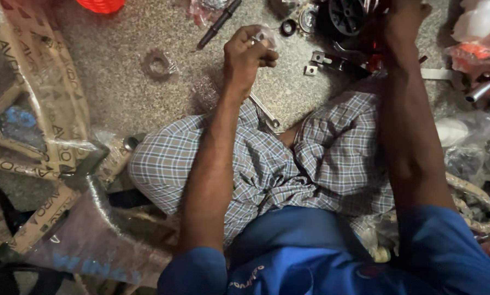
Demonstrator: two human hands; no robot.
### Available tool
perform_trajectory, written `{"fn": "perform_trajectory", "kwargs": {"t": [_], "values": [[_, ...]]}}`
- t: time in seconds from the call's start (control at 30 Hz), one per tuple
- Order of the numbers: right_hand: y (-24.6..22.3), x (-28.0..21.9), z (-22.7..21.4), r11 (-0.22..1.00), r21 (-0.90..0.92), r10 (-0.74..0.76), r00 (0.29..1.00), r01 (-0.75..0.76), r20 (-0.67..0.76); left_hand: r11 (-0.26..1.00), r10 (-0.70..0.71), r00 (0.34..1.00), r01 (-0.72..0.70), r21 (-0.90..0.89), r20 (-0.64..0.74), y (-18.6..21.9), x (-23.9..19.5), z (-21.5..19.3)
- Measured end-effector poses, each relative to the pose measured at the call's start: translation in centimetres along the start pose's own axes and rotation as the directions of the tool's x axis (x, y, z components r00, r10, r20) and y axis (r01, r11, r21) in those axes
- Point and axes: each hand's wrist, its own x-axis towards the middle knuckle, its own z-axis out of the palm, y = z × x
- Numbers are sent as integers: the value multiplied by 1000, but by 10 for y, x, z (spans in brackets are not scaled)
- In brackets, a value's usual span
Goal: The person sits on the floor and assembles a mechanical component, likely a bicycle hub or wheel part. They insert a small metal ring into a black plastic housing, attach an orange plastic piece, and use pliers to secure the assembly. The person then places the completed unit into a clear plastic bag.
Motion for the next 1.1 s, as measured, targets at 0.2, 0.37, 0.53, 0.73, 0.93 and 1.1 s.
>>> {"fn": "perform_trajectory", "kwargs": {"t": [0.2, 0.37, 0.53, 0.73, 0.93, 1.1], "values": [[-97, 24, -69, 741, 547, 376, 915, -390, 143, 996, -4, 998, 10, 93, -64, -9, 2, 4], [-235, 22, -105, 728, 635, 168, 965, -258, 199, 994, -15, 998, 22, 106, -68, -22, 2, 1], [-274, 38, -106, 773, 630, -107, 994, 75, 13, 971, 127, 992, -120, 207, -20, -28, -2, -1], [-272, 46, -97, 732, 681, -69, 997, 19, 46, 983, -33, 996, 46, 177, -79, -22, -1, 2], [-265, 46, -86, 672, 733, -58, 980, -104, 192, 974, -111, 988, 130, 184, -109, -18, -4, 3], [-254, 41, -70, 598, 784, -26, 974, -166, 226, 919, 60, 996, -27, 393, -72, -20, -6, 6]]}}
